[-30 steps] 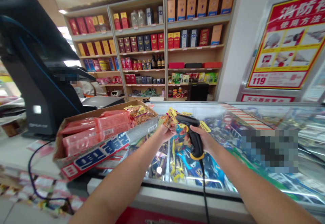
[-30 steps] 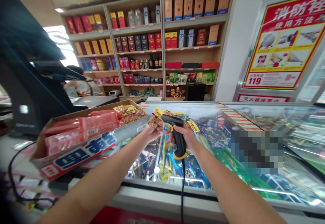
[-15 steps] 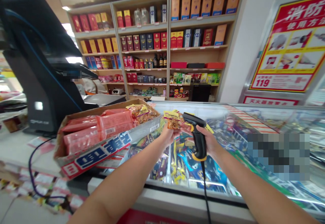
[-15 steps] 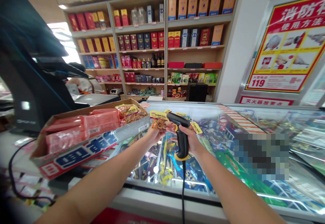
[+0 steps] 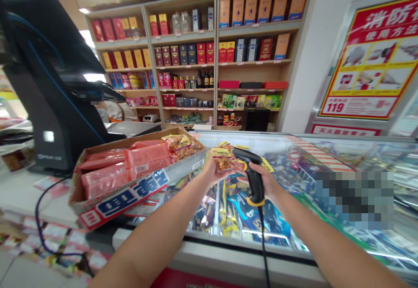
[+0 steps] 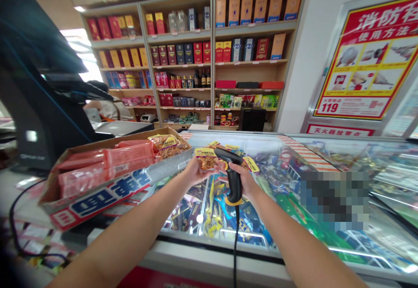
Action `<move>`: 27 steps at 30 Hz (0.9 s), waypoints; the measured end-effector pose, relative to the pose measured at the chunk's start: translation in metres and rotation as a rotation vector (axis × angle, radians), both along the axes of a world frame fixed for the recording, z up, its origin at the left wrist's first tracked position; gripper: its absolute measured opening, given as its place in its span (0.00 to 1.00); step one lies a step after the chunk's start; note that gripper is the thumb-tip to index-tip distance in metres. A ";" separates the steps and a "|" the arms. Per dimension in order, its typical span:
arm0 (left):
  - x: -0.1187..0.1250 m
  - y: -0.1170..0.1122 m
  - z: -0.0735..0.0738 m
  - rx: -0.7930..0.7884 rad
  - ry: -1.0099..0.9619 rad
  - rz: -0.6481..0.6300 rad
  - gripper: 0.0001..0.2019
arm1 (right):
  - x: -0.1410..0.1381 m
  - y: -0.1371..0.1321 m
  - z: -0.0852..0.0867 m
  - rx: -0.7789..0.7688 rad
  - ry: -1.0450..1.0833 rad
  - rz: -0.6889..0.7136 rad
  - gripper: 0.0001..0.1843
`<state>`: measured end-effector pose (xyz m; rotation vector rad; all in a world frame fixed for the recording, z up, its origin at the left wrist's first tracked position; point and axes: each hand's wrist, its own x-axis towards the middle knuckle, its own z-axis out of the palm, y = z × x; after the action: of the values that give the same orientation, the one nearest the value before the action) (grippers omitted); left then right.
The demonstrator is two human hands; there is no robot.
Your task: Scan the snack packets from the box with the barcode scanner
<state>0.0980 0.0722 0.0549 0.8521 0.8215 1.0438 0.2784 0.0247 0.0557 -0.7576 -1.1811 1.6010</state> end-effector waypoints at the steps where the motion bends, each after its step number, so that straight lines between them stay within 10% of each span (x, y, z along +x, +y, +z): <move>1: -0.001 -0.003 0.003 -0.029 -0.013 -0.039 0.29 | 0.001 0.001 0.000 0.006 -0.001 -0.009 0.10; 5: -0.001 -0.007 0.009 0.012 0.044 -0.087 0.25 | 0.004 0.002 0.002 0.028 0.014 -0.055 0.11; 13: -0.010 0.009 0.000 0.347 0.285 0.472 0.11 | 0.019 0.008 0.007 0.076 -0.254 -0.111 0.14; 27: -0.010 0.014 -0.008 0.505 0.393 0.571 0.10 | 0.013 0.001 0.011 0.190 -0.338 -0.092 0.16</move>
<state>0.0880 0.0861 0.0465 1.3178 1.1970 1.6590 0.2913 0.0262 0.0666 -0.9672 -1.4927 1.2953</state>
